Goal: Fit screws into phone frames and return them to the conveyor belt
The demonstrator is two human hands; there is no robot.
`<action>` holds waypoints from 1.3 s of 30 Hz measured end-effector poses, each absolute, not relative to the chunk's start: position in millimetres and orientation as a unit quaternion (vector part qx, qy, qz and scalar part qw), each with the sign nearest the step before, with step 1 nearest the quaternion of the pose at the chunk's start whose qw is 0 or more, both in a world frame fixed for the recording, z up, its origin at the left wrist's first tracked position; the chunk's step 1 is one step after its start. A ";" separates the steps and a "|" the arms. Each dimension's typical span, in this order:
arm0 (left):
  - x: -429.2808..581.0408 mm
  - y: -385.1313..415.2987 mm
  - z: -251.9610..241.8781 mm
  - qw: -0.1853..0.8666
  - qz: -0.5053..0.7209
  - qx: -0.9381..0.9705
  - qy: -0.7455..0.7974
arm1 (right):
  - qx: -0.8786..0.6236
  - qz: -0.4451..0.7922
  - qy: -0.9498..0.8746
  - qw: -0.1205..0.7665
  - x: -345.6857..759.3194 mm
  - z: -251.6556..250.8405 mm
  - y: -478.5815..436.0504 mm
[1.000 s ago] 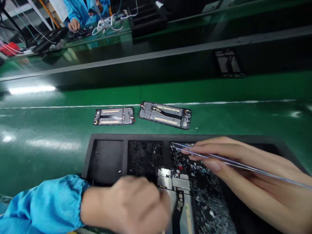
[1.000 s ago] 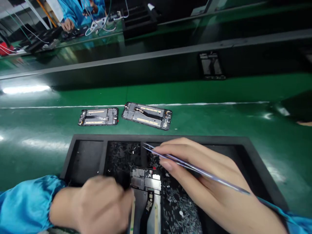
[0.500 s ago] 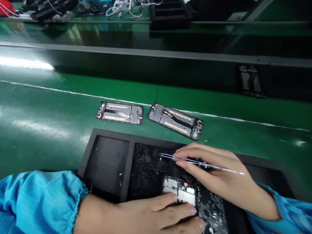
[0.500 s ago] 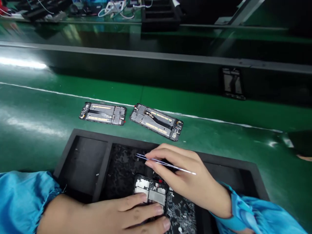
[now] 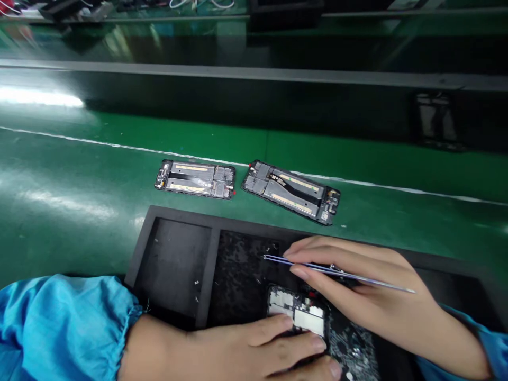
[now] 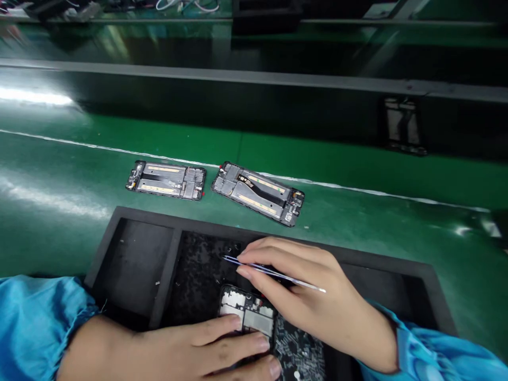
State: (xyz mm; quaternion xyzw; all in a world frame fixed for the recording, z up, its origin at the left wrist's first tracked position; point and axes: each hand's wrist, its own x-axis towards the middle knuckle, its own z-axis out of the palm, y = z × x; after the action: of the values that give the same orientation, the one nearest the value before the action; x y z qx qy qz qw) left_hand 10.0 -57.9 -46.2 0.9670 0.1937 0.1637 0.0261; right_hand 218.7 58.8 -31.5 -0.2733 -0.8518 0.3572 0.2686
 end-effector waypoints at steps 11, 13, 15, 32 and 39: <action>-1.8 -35.3 -15.0 0.300 0.351 0.828 0.319 | -0.331 0.445 -0.800 0.226 236.4 -15.9 69.9; 0.6 -28.9 -14.0 0.375 0.348 0.732 0.449 | -0.322 0.502 -0.780 0.191 241.0 -12.9 73.4; 3.8 -20.5 -14.3 0.431 0.282 0.665 0.541 | -0.312 0.539 -0.765 0.163 242.2 -12.5 75.1; 13.6 -0.3 -25.2 0.718 0.121 0.418 0.543 | -0.266 0.542 -0.787 0.126 244.6 -21.7 73.1; 11.6 2.9 -29.2 0.732 0.127 0.398 0.538 | -0.346 0.543 -0.718 0.266 241.9 -13.2 74.4</action>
State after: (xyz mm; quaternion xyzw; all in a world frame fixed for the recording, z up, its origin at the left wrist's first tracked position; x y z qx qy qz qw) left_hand 11.6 2.9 -29.2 0.3975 0.5381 0.1267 0.7324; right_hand 241.9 74.4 -13.2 -0.3460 -0.7175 0.5430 0.2658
